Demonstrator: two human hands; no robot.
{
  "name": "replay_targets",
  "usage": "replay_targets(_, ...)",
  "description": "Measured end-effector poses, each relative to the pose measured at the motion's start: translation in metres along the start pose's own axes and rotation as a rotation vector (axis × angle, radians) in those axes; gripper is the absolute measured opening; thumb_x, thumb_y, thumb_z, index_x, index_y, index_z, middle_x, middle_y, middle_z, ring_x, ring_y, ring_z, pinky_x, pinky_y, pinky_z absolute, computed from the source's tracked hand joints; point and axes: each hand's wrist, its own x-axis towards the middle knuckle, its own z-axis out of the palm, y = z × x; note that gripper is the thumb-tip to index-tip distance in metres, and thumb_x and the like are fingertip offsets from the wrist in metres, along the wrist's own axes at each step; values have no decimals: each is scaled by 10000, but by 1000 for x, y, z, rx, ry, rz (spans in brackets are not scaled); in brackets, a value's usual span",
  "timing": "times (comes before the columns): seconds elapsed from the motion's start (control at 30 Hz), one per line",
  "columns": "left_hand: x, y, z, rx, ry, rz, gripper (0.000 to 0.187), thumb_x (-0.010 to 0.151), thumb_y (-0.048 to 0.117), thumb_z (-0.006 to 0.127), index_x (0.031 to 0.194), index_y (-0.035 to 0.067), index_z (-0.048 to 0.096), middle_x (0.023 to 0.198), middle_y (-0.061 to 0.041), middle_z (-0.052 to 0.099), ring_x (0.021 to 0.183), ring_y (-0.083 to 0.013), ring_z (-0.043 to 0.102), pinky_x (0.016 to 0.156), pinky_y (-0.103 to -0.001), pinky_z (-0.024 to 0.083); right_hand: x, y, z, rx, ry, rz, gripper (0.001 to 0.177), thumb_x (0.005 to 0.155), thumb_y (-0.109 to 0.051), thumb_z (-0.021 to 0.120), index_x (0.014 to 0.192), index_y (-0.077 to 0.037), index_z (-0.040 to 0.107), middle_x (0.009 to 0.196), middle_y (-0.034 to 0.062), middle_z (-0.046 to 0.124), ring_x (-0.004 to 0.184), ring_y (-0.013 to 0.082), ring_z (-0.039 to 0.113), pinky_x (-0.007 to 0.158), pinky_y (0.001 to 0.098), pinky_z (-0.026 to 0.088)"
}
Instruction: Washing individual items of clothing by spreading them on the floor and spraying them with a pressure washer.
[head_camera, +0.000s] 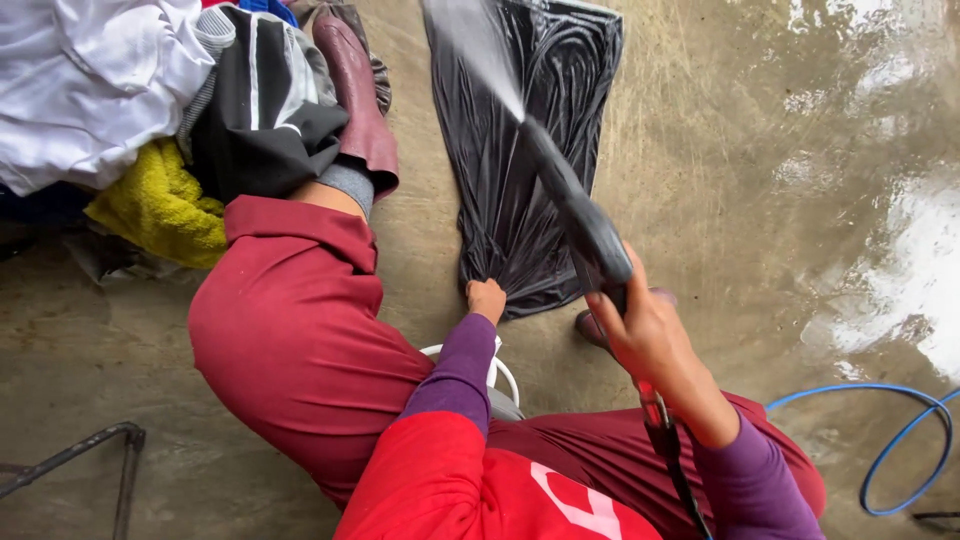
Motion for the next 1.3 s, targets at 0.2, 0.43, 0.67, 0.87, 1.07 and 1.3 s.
replay_targets(0.2, -15, 1, 8, -41, -277, 3, 259, 957, 31, 516, 997, 117, 756, 884, -158, 742, 604, -338, 671, 539, -498, 428, -6, 66, 36, -56, -196, 142, 767, 963, -552, 482, 1606, -241, 204, 1128, 363, 689, 1118, 550, 645, 975, 629, 498)
replay_targets(0.43, -30, -7, -5, -24, 818, 27, 93, 840, 122, 576, 823, 169, 654, 857, -59, 571, 742, -252, 584, 585, -464, 436, -13, 64, 14, 89, 74, 183, 584, 961, -556, 512, 1392, -183, 383, 654, 119, 750, 856, 404, 747, 842, 557, 522)
replay_targets(0.67, -33, 26, 12, 134, 402, 300, 352, 1058, 212, 515, 1404, 275, 527, 1605, -136, 333, 1472, -397, 272, 1082, -777, 243, -12, 120, 28, -9, -102, 274, 423, 965, -585, 508, 1192, -230, 463, 604, 55, 765, 824, 340, 785, 834, 521, 548)
replay_targets(0.87, -25, 15, 8, 138, 544, 321, 113, 1022, 145, 518, 1101, 193, 584, 1351, -113, 445, 1266, -369, 404, 945, -694, 398, -17, 120, -4, 159, 100, 372, 344, 985, -563, 549, 1065, -241, 457, 548, -13, 688, 746, 285, 745, 805, 440, 547)
replay_targets(1.07, -12, 19, -1, -46, 479, 263, 107, 979, 124, 563, 1040, 160, 644, 1185, -104, 540, 1159, -354, 503, 868, -565, 472, -18, 144, 9, 79, -29, 361, 398, 986, -527, 557, 1134, -165, 485, 721, 144, 775, 893, 420, 747, 845, 560, 524)
replay_targets(1.3, 17, 12, -33, -788, 309, -54, 208, 988, 199, 357, 1187, 190, 416, 987, -137, 678, 987, -413, 702, 819, -572, 547, -31, 140, 8, 203, 103, 360, 395, 1004, -469, 579, 1094, -98, 478, 722, 239, 723, 870, 494, 705, 837, 610, 481)
